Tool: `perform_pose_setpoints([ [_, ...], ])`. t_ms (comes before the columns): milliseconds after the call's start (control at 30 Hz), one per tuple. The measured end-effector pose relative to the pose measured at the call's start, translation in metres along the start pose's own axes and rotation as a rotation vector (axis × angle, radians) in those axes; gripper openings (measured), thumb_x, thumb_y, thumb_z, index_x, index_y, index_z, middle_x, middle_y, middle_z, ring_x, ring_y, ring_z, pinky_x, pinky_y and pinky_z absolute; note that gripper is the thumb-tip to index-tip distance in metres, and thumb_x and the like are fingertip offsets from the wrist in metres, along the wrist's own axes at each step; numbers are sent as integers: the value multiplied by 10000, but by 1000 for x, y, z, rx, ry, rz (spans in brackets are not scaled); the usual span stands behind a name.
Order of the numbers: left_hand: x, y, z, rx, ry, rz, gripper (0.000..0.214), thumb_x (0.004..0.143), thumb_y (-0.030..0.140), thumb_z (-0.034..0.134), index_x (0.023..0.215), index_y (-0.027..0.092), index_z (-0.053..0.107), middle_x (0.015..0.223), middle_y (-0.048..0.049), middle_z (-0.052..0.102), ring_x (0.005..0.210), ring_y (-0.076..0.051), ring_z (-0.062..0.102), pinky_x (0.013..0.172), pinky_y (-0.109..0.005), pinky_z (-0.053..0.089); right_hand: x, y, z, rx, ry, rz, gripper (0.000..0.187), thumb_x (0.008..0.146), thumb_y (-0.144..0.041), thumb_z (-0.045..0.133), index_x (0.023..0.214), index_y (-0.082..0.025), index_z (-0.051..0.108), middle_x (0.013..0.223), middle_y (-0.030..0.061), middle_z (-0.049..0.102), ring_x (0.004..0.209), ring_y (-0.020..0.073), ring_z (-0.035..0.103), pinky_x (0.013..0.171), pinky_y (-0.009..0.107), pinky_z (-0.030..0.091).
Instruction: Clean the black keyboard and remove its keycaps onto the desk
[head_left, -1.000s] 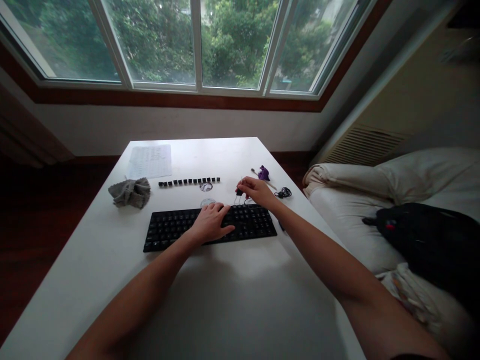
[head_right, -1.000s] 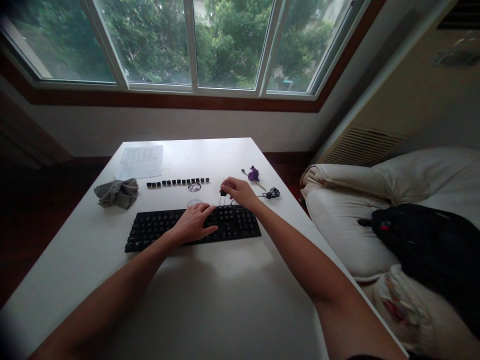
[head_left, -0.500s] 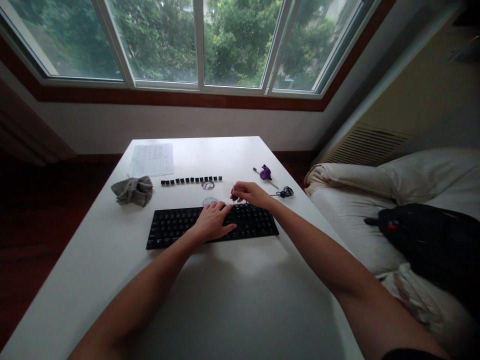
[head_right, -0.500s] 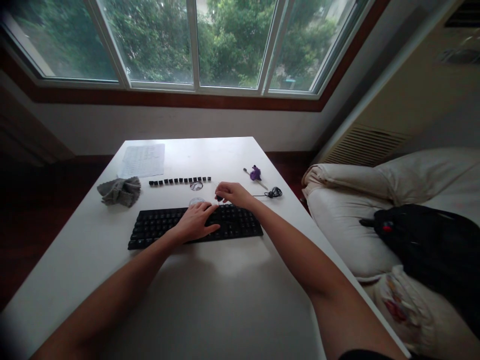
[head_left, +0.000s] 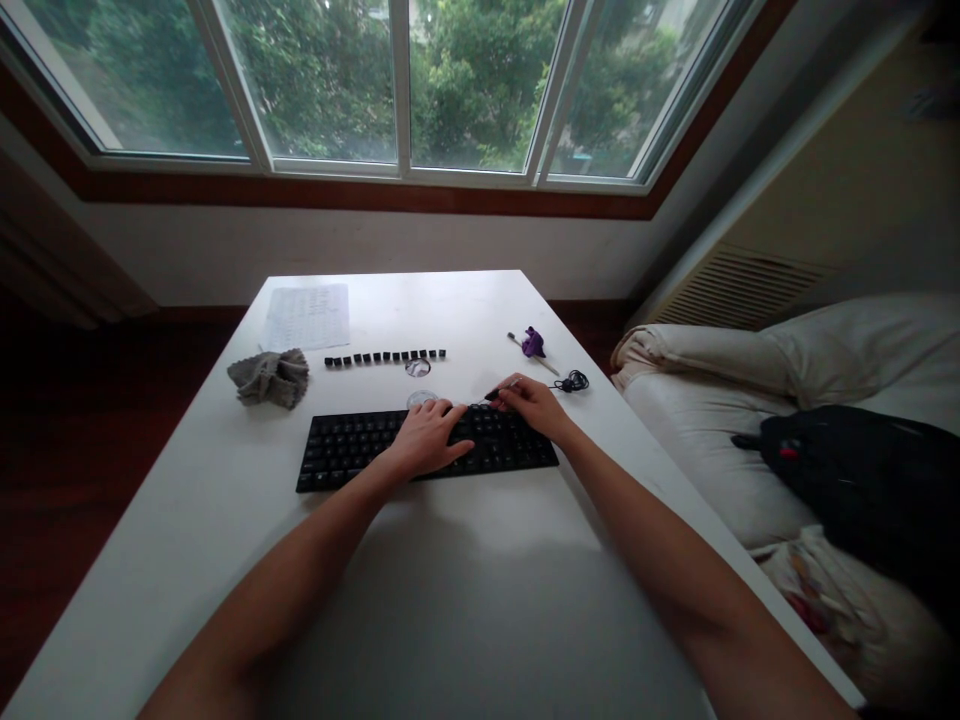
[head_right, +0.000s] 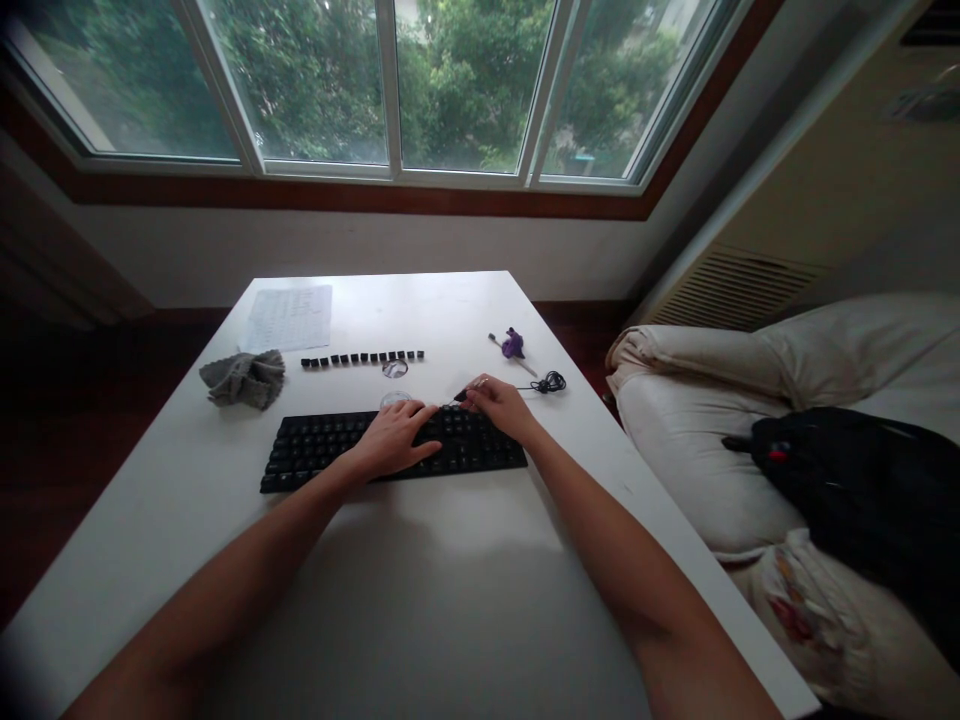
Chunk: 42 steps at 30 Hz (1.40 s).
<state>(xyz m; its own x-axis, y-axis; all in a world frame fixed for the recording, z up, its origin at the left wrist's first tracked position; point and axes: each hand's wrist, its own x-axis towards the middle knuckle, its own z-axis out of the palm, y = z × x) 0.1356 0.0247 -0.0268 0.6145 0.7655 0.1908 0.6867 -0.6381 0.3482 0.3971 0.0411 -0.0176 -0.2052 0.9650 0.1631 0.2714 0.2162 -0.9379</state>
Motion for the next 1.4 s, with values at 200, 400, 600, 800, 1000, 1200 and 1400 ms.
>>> perform_pose_setpoints([
  [200,2,-1,0,-41,30,-29,594,901,537,598,1420,265,500,1299,-122,603,1209,-329,538,1046,-492,403,-2,0,3,265,184,108,364,811,-520,749,952,-209,622,786,33,765,739,222,752,713,340,590],
  [400,11,0,-6,-309,176,-43,425,893,247,592,1318,257,575,1175,-66,672,1109,-241,607,1014,-415,455,-10,-23,19,224,157,43,311,849,-494,724,955,-210,655,780,28,765,747,219,755,750,347,590],
  [600,15,3,-11,-501,227,-14,250,909,205,560,1123,244,683,1039,-32,709,905,-173,645,868,-329,506,-10,-29,28,218,144,28,308,860,-506,709,962,-221,652,760,14,759,745,230,751,787,387,589],
  [800,13,6,-13,-467,201,7,305,987,234,446,1153,255,701,1087,-59,658,984,-193,631,933,-354,488,-13,-34,30,245,101,50,323,857,-515,707,985,-228,632,775,19,761,737,233,744,772,396,591],
  [1000,13,12,-15,-437,100,-36,349,1014,297,387,1194,281,685,1079,-68,613,986,-213,608,932,-368,479,-14,-43,30,201,66,45,333,844,-528,708,958,-228,622,753,18,751,752,238,743,763,395,594],
  [1200,17,9,-15,-546,52,-49,346,1007,316,375,1086,246,704,941,-49,597,841,-185,578,841,-330,471,-15,-43,29,206,58,23,322,853,-516,704,954,-224,616,749,15,751,731,224,741,743,374,589],
  [1400,21,6,-8,-898,-32,-130,371,987,485,437,1012,189,658,627,27,468,584,-124,448,584,-253,378,-16,-42,22,261,72,1,310,865,-505,705,962,-224,619,746,23,750,741,241,750,757,394,594],
])
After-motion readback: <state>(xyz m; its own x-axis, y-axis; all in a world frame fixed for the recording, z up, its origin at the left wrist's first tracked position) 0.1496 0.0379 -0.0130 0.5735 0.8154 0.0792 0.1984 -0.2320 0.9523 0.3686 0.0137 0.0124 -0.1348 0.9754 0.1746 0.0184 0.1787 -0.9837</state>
